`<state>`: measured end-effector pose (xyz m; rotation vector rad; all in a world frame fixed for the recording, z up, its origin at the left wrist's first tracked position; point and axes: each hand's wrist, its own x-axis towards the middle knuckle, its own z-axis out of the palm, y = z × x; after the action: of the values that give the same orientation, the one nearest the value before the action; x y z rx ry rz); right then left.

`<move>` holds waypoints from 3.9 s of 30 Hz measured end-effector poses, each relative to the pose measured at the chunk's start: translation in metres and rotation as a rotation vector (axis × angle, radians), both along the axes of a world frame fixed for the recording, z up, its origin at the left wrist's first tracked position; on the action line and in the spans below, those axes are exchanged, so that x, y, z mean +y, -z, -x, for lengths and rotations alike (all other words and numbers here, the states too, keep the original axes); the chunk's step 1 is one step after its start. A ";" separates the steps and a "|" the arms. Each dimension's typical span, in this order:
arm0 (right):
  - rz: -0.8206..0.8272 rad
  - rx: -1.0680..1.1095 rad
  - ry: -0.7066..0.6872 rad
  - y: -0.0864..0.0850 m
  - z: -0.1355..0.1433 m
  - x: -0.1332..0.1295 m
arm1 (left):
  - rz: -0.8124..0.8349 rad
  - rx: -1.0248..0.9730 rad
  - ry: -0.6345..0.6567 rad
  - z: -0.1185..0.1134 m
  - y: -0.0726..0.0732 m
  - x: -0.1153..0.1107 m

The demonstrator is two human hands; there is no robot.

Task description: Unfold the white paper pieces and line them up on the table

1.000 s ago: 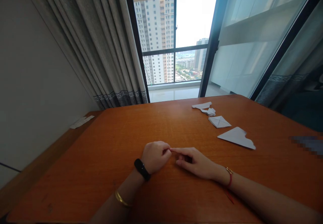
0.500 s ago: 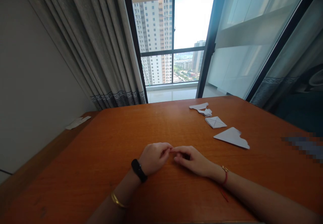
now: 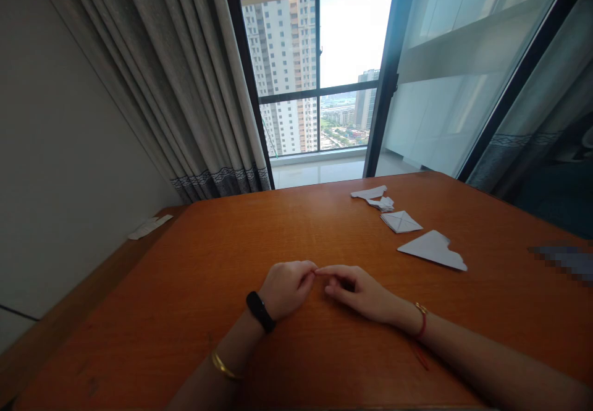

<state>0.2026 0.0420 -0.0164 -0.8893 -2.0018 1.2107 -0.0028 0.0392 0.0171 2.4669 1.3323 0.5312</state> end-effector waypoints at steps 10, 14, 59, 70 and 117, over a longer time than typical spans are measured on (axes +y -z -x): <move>-0.022 -0.059 -0.046 -0.006 0.002 -0.003 | -0.053 0.065 -0.072 0.001 0.002 0.003; -0.038 -0.083 -0.057 -0.006 0.002 -0.003 | -0.083 0.098 -0.098 0.001 0.003 0.002; -0.027 -0.082 -0.058 -0.007 0.003 -0.002 | -0.144 0.199 -0.094 0.002 0.001 0.004; -0.036 -0.078 -0.033 -0.005 0.001 -0.003 | -0.108 0.174 -0.148 0.005 0.001 0.005; -0.036 -0.079 -0.053 -0.005 0.000 -0.002 | -0.041 -0.001 -0.012 0.007 0.007 0.007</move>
<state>0.2026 0.0397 -0.0116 -0.8843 -2.1155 1.1814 -0.0097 0.0466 0.0106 2.4926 1.3492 0.5670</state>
